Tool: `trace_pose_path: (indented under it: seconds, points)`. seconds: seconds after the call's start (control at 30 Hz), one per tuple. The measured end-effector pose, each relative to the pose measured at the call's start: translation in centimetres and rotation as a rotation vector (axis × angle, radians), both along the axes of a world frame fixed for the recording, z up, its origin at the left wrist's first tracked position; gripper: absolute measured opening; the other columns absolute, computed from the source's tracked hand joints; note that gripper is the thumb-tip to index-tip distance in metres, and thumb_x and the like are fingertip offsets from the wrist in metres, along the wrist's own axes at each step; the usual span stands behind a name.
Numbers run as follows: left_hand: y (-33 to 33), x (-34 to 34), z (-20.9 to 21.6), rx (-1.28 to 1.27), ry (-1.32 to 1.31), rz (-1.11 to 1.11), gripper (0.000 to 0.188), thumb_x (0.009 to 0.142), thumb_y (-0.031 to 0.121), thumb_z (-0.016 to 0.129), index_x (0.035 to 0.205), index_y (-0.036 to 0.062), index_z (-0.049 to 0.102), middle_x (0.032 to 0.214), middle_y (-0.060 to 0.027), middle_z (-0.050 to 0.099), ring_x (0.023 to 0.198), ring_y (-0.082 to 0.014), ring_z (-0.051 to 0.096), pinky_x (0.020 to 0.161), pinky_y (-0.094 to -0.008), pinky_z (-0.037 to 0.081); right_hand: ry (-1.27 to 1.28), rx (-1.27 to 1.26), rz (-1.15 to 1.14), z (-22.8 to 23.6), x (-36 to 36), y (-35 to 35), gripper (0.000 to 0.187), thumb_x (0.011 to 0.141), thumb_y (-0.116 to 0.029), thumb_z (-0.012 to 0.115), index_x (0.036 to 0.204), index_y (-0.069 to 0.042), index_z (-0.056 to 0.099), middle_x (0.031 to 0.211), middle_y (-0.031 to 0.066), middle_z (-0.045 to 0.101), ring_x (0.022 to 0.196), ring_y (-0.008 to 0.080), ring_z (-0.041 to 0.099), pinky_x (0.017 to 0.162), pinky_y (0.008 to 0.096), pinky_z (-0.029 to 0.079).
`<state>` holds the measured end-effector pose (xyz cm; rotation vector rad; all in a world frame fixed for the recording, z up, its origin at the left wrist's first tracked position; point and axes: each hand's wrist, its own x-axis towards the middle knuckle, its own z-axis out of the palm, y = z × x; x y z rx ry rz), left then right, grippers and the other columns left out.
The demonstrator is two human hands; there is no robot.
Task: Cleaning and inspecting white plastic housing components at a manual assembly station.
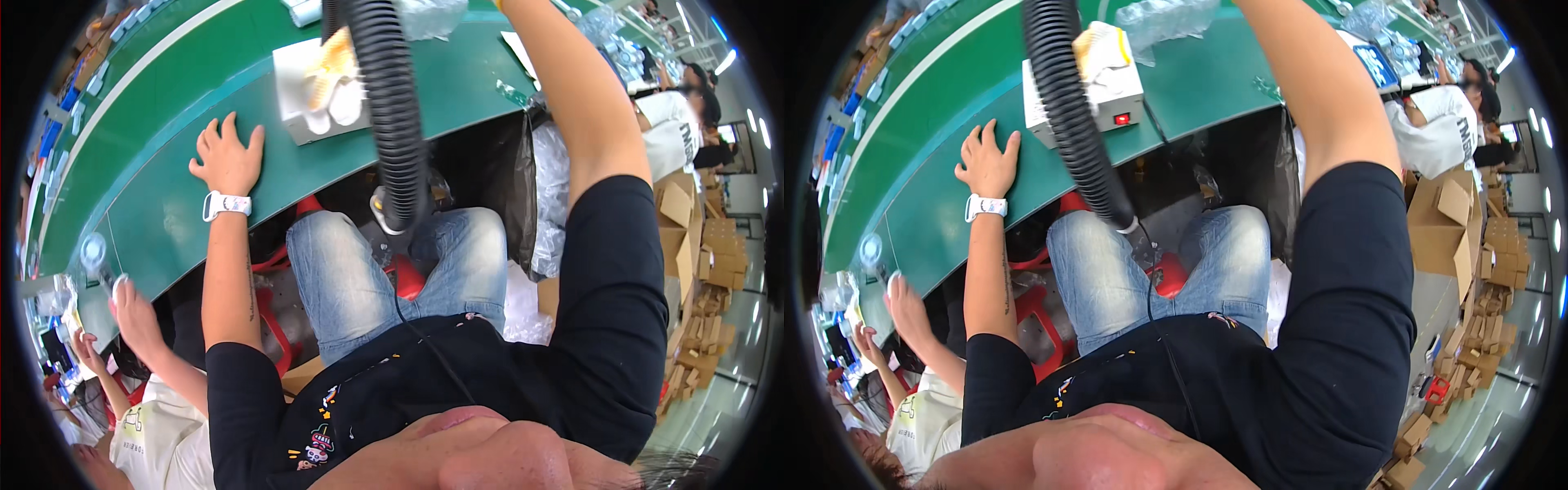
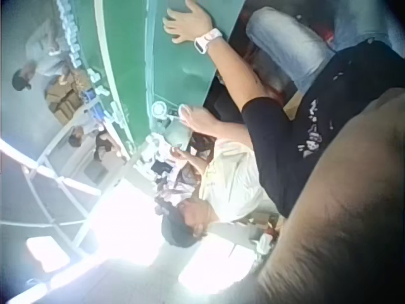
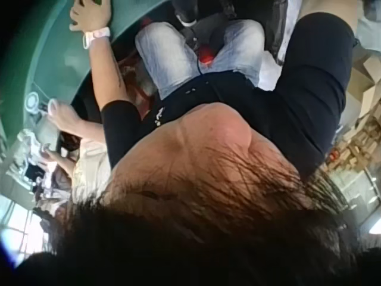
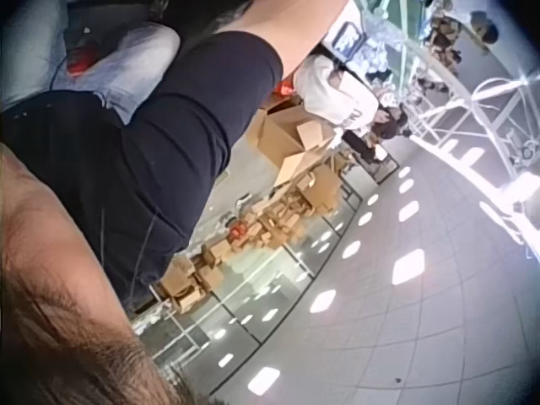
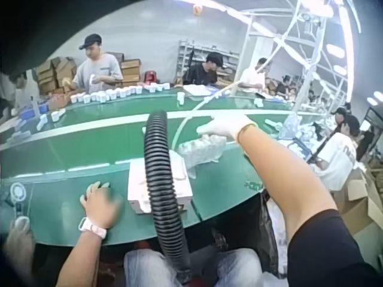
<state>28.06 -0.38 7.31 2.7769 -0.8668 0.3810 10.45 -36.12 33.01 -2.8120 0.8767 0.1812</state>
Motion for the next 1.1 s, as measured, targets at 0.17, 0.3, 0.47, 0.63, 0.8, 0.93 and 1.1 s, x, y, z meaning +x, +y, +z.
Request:
trace_pose_path:
  seconds: [0.17, 0.3, 0.47, 0.63, 0.8, 0.93, 1.1]
  points:
    - [0.9, 2.1, -2.6, 0.083, -0.079, -0.06, 0.066, 0.092, 0.058, 0.062, 0.148, 0.0247, 0.053, 0.155, -0.0082, 0.049, 0.146, -0.0281, 0.04, 0.109, -0.0669, 0.032, -0.653, -0.232, 0.03, -6.4, -15.1, -2.7, 0.074, 0.074, -0.065, 0.072, 0.129, -0.014, 0.071, 0.128, 0.0174, 0.07, 0.12, 0.034, 0.066, 0.104, 0.043, 0.05]
    - [2.1, 8.1, -6.2, 0.131, -0.271, -0.422, 0.044, 0.094, 0.041, 0.068, 0.103, -0.0015, 0.07, 0.106, -0.0265, 0.07, 0.102, -0.0435, 0.066, 0.086, -0.0554, 0.052, -0.641, 0.003, -0.299, -17.3, -37.4, -3.6, 0.043, 0.097, -0.042, 0.063, 0.11, -0.003, 0.075, 0.108, 0.0121, 0.075, 0.098, 0.0253, 0.068, 0.091, 0.0363, 0.052]
    - [4.4, 19.6, -5.1, 0.176, -0.202, -0.282, 0.066, 0.099, 0.053, 0.056, 0.123, -0.008, 0.065, 0.126, -0.0325, 0.064, 0.118, -0.0494, 0.057, 0.102, -0.0511, 0.045, -0.278, -0.135, -0.938, -39.1, -62.2, 6.0, 0.03, 0.096, -0.027, 0.06, 0.115, -0.009, 0.073, 0.117, 0.0169, 0.073, 0.111, 0.0369, 0.068, 0.098, 0.043, 0.053]
    - [-0.7, 11.9, -6.4, 0.111, 0.074, -0.223, 0.068, 0.101, 0.053, 0.054, 0.131, -0.0073, 0.062, 0.132, -0.0308, 0.062, 0.119, -0.0485, 0.057, 0.103, -0.0482, 0.044, 0.265, 0.379, -0.993, -50.8, -72.4, 25.2, 0.064, 0.084, -0.02, 0.068, 0.145, -0.013, 0.052, 0.129, 0.0236, 0.066, 0.118, 0.041, 0.064, 0.102, 0.0456, 0.051]
    - [-0.4, 10.8, -3.2, 0.092, 0.082, -0.138, 0.068, 0.104, 0.053, 0.05, 0.137, -0.0064, 0.058, 0.134, -0.0299, 0.061, 0.12, -0.0464, 0.058, 0.102, -0.0459, 0.046, 0.463, 0.48, -1.032, -57.6, -72.8, 28.8, 0.077, 0.084, -0.023, 0.07, 0.154, -0.017, 0.038, 0.137, 0.0218, 0.06, 0.125, 0.0416, 0.058, 0.104, 0.0479, 0.049]
    - [-0.5, 9.3, -3.9, 0.134, 0.053, -0.154, 0.064, 0.107, 0.048, 0.046, 0.141, -0.0054, 0.055, 0.136, -0.0292, 0.059, 0.123, -0.0451, 0.057, 0.103, -0.0444, 0.047, 0.549, 0.488, -1.021, -59.4, -72.2, 30.5, 0.085, 0.083, -0.033, 0.074, 0.156, -0.015, 0.034, 0.139, 0.019, 0.057, 0.131, 0.0393, 0.052, 0.105, 0.0489, 0.046]
    - [2.0, 12.9, -2.9, 0.252, -0.013, -0.166, 0.062, 0.108, 0.044, 0.045, 0.143, -0.0061, 0.053, 0.143, -0.0292, 0.055, 0.126, -0.0425, 0.056, 0.11, -0.0433, 0.045, 0.603, 0.41, -1.02, -57.7, -68.0, 29.5, 0.074, 0.081, -0.033, 0.074, 0.145, -0.01, 0.046, 0.136, 0.0183, 0.057, 0.124, 0.0355, 0.054, 0.104, 0.0455, 0.042]
